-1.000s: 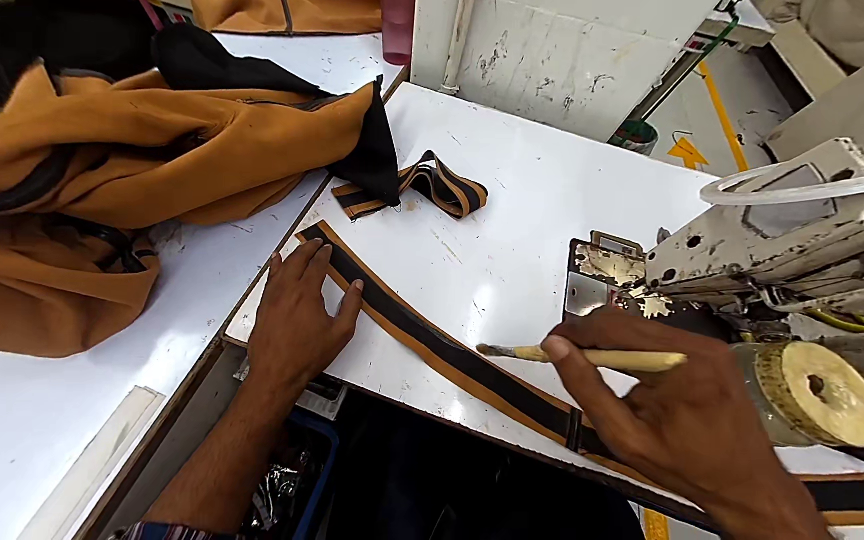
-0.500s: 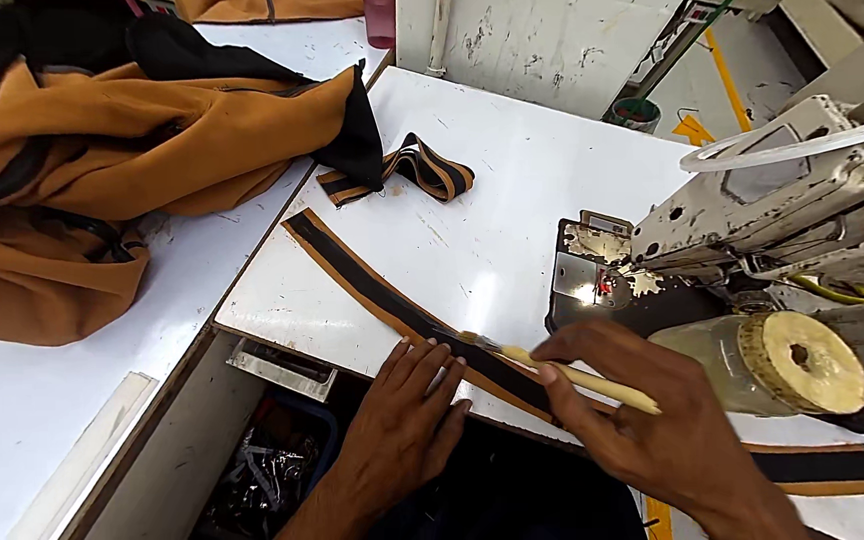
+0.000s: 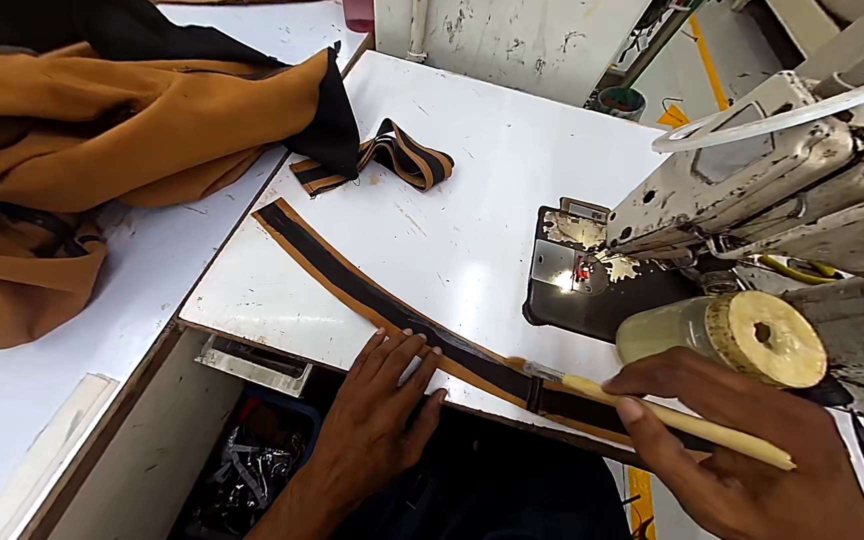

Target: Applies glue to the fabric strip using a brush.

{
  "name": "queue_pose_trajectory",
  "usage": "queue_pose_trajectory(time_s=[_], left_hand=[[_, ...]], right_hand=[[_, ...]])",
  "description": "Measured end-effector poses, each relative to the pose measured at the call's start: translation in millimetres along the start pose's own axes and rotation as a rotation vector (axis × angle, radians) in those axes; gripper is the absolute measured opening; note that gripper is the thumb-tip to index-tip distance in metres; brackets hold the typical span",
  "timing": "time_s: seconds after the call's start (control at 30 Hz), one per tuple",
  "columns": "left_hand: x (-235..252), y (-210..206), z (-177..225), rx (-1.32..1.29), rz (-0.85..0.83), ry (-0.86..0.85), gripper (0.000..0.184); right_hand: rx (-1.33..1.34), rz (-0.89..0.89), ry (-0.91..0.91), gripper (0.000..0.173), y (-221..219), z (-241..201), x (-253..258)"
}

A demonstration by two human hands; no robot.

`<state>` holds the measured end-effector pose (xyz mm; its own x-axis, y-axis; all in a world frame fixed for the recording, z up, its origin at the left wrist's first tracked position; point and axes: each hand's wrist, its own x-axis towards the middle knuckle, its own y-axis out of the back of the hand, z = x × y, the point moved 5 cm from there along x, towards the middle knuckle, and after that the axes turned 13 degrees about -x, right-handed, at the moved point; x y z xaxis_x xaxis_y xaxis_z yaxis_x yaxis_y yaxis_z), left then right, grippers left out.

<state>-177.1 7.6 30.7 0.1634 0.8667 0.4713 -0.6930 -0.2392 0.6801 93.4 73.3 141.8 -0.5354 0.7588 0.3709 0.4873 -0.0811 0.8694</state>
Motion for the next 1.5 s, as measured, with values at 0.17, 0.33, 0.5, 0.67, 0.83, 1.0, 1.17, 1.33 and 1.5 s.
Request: queue_pose_trajectory(time_s=[0.17,0.33,0.5,0.67,0.83,1.0,1.17,1.33,1.5], left_hand=[[-2,0,-2,-0.011,-0.009,-0.003,0.041],[-2,1,-4,-0.003,0.004,-0.003,0.041],[-2,1,-4,-0.017,-0.003,-0.017,0.041],[-1,2,-5,-0.002,-0.011,-0.016,0.042],[-2,3,-6,0.006,-0.016,-0.027,0.043],[-2,4,-7,0.028,-0.024,-0.024,0.044],[-1,6,-8,0.006,-0.053,-0.026,0.044],[0,10,-9,0.009,-0.137,0.007,0.045],[5,6,13,0.033,-0.129,-0.046,0.046]], right_hand=[[0.056,0.039,0.023,0.019,-17,-14,4],[0.003,-0.007,-0.056,0.023,11,17,-32],[0.038,0.066,-0.071,0.020,8,12,-35],[-0.006,0.029,-0.107,0.022,22,31,-59],[0.048,0.079,-0.101,0.020,21,23,-61],[-0.016,0.056,-0.188,0.023,36,51,-90],[0.009,0.147,-0.262,0.020,47,50,-102],[-0.028,0.122,-0.329,0.020,49,61,-120],[0.003,0.327,-0.494,0.022,88,76,-155]])
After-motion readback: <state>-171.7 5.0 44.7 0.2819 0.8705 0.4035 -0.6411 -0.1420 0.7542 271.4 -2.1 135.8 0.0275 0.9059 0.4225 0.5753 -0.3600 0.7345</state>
